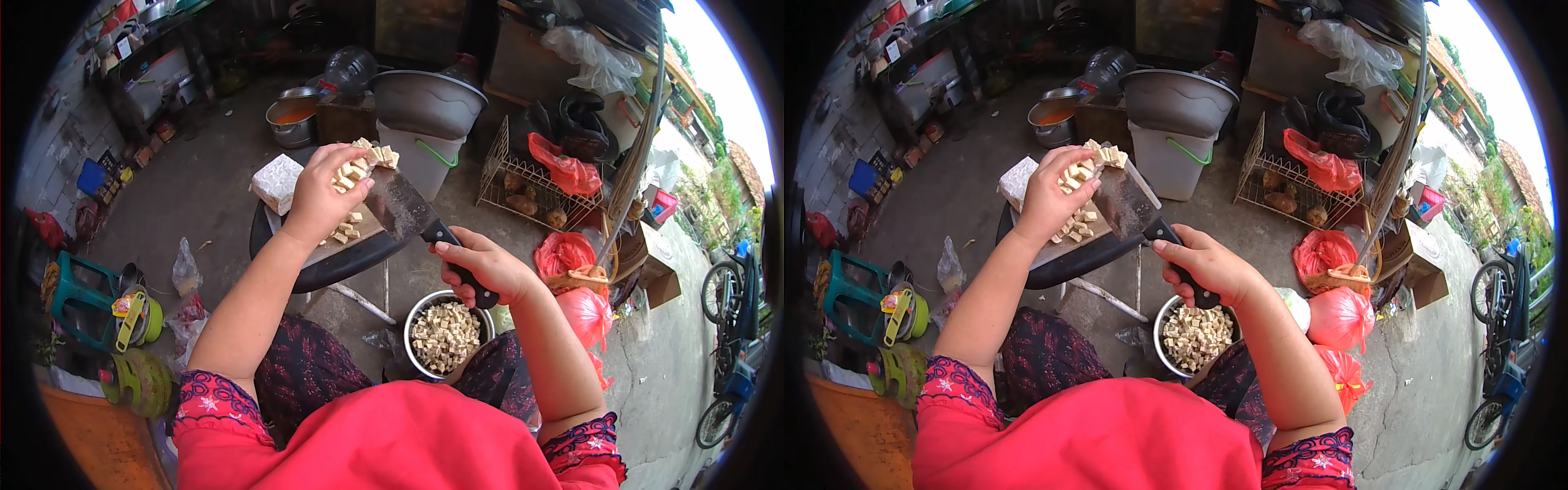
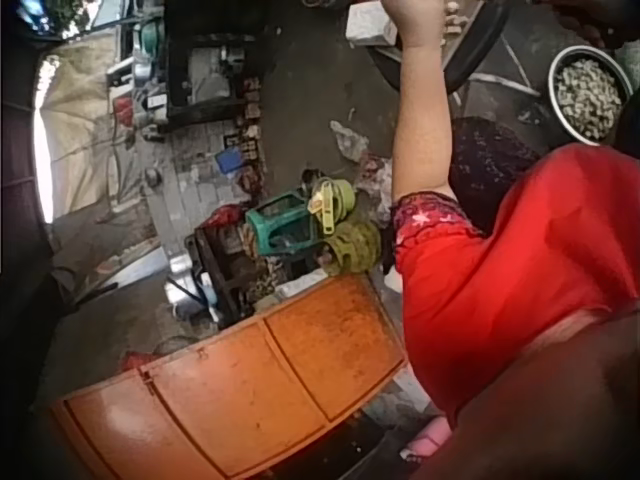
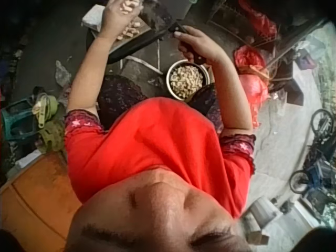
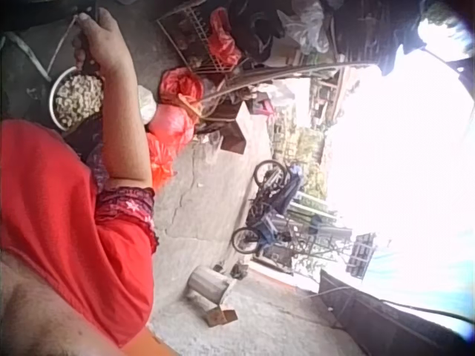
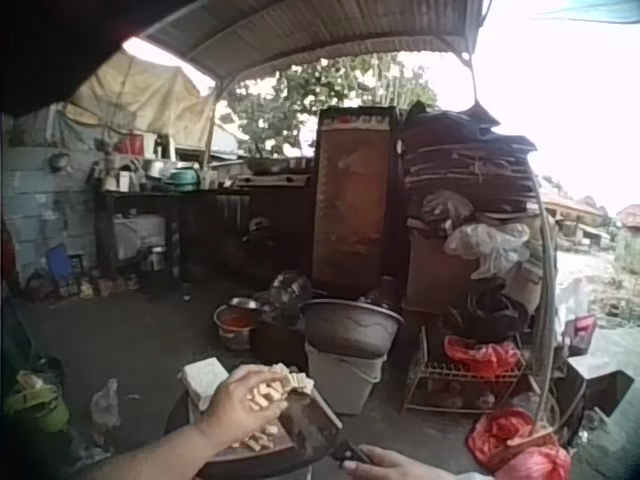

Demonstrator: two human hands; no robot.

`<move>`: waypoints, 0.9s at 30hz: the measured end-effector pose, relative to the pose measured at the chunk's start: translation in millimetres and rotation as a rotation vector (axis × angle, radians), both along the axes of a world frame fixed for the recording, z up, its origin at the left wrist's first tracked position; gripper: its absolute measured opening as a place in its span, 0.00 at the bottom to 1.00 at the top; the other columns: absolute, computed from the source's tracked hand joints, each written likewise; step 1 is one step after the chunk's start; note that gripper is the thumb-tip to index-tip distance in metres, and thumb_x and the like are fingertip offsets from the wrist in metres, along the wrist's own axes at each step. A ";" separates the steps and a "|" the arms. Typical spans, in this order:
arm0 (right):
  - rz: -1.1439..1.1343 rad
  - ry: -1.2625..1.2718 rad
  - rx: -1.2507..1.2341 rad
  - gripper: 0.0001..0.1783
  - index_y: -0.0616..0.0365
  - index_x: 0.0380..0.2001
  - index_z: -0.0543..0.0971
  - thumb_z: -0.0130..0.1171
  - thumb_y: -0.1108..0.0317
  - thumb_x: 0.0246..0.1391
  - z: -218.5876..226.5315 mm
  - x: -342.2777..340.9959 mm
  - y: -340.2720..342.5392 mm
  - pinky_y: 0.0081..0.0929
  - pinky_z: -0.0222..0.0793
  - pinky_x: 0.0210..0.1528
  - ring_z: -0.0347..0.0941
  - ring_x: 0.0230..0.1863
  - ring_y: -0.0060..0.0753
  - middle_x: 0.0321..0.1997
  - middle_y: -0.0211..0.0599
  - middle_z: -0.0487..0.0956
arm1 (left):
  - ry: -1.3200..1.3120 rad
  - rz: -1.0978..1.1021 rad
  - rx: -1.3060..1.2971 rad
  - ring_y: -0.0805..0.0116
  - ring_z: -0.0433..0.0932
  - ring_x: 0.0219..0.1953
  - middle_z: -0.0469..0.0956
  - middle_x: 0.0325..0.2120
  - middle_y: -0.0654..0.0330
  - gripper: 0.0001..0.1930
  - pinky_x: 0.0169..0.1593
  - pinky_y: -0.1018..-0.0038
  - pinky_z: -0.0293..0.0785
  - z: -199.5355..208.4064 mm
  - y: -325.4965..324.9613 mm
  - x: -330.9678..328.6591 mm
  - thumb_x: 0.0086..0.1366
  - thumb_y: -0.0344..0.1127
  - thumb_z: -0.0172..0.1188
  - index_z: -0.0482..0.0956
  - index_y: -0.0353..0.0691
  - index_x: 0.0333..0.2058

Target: The person cuts a block of tempeh into small cubes using a cleaver on a small stool, then transfers the pieces into a metal bowl.

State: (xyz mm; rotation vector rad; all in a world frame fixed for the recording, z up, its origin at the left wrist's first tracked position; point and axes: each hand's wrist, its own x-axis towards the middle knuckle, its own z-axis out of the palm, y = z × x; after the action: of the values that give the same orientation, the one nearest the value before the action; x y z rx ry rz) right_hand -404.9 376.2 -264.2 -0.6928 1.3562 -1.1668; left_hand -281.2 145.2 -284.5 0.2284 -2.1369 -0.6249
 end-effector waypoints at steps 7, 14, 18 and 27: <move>-0.115 0.083 -0.018 0.15 0.59 0.44 0.65 0.46 0.59 0.62 13.3 8.0 63.5 0.17 0.59 0.12 0.60 0.12 0.17 0.16 0.28 0.64 | 0.042 -0.096 0.010 0.60 0.73 0.47 0.74 0.42 0.55 0.19 0.51 0.70 0.68 10.9 56.9 -14.3 0.48 0.27 0.66 0.77 0.39 0.42; -0.246 0.118 0.290 0.17 0.59 0.45 0.65 0.49 0.58 0.61 -14.7 18.4 162.7 0.19 0.60 0.14 0.63 0.14 0.18 0.19 0.27 0.67 | 0.009 -0.261 0.268 0.54 0.73 0.45 0.72 0.42 0.51 0.20 0.49 0.66 0.71 -74.6 151.8 -35.3 0.49 0.32 0.66 0.76 0.42 0.43; -0.203 0.209 0.546 0.16 0.59 0.40 0.65 0.51 0.57 0.59 -53.7 23.6 189.9 0.22 0.62 0.15 0.65 0.14 0.20 0.19 0.29 0.69 | -0.124 -0.375 0.516 0.59 0.71 0.49 0.72 0.43 0.53 0.20 0.53 0.69 0.67 -166.4 193.2 -29.9 0.50 0.31 0.66 0.76 0.38 0.43; 0.070 0.770 0.793 0.18 0.67 0.37 0.66 0.51 0.59 0.56 -98.8 22.7 184.6 0.40 0.69 0.21 0.75 0.19 0.45 0.20 0.53 0.76 | -0.743 -0.319 1.045 0.63 0.70 0.52 0.71 0.49 0.50 0.31 0.54 0.70 0.66 -251.8 213.4 -39.5 0.54 0.44 0.66 0.68 0.37 0.53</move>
State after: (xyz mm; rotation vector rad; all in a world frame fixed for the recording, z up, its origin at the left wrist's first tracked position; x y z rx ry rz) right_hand -382.2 560.9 -363.0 -0.5966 2.2212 -0.1979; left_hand -320.7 358.5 -536.3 0.7830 -2.3132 -2.0807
